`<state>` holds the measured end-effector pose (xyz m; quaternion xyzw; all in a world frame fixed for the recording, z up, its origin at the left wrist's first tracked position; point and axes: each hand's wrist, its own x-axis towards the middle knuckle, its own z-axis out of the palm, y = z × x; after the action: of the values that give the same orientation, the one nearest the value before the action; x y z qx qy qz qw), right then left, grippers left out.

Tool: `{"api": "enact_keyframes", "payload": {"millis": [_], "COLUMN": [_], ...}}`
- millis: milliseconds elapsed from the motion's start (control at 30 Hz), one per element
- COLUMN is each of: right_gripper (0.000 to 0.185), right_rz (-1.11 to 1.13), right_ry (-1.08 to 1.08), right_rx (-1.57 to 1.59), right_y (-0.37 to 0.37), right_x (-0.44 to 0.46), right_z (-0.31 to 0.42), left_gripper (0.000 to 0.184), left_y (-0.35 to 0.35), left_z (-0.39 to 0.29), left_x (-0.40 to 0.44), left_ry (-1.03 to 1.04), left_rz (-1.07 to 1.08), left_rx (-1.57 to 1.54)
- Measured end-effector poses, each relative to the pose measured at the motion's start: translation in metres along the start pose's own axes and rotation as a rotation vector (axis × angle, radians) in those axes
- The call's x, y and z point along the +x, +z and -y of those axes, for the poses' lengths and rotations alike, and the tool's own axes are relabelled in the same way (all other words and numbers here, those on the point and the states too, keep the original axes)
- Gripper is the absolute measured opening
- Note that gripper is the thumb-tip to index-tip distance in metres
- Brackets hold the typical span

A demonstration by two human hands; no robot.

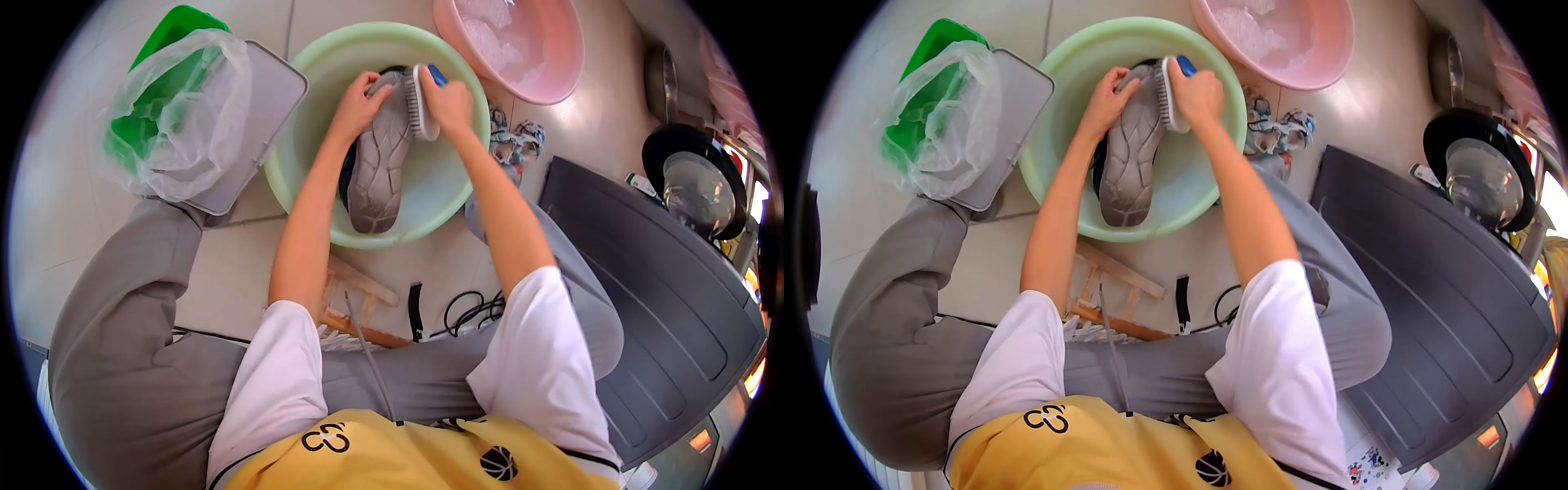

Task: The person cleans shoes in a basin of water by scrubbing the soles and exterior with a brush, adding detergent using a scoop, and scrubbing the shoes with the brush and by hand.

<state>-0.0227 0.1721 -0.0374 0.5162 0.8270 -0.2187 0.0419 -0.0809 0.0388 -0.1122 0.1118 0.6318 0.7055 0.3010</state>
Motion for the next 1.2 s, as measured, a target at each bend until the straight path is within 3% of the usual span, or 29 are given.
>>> {"api": "enact_keyframes", "payload": {"millis": [67, 167, 433, 567, 633, 767, 833, 1000, 1067, 1200], "right_gripper": [0.067, 0.066, 0.062, 0.059, 0.057, 0.062, 0.063, 0.064, 0.066, 0.066], "right_rz": [0.154, 0.147, 0.400, 0.422, 0.257, 0.149, 0.130, 0.198, 0.246, 0.217], "right_ry": [-0.104, -0.254, -0.213, -0.241, -0.306, -0.295, -0.281, -0.203, -0.136, -0.094], "right_rx": [-0.002, -0.127, -0.087, -0.065, -0.084, -0.064, -0.045, -0.033, -0.019, 0.002], "right_y": [-0.018, -0.021, -0.041, -0.036, -0.028, -0.021, -0.021, -0.031, -0.030, -0.029], "right_x": [-0.006, -0.049, -0.156, -0.153, -0.142, -0.140, -0.142, -0.128, -0.119, -0.122], "right_z": [0.019, 0.021, -0.013, -0.016, -0.017, -0.025, -0.025, -0.009, -0.002, 0.003], "left_gripper": [0.030, 0.025, 0.030, 0.034, 0.036, 0.048, 0.046, 0.053, 0.054, 0.052], "left_y": [0.001, 0.002, 0.001, -0.003, -0.007, -0.020, -0.030, -0.029, -0.018, -0.008], "left_z": [-0.002, 0.003, -0.014, 0.001, -0.001, -0.021, -0.009, -0.012, 0.015, 0.030], "left_x": [-0.008, -0.008, -0.006, 0.000, 0.000, -0.026, -0.043, -0.097, -0.096, -0.079], "left_ry": [0.043, -0.065, -0.122, -0.162, -0.173, -0.260, -0.350, -0.250, -0.154, -0.071], "left_rz": [-0.037, -0.075, -0.068, -0.075, -0.091, -0.073, 0.015, -0.023, -0.224, -0.342], "left_rx": [0.053, -0.209, -0.349, -0.188, -0.133, -0.119, 0.282, 0.443, 0.394, 0.515]}}
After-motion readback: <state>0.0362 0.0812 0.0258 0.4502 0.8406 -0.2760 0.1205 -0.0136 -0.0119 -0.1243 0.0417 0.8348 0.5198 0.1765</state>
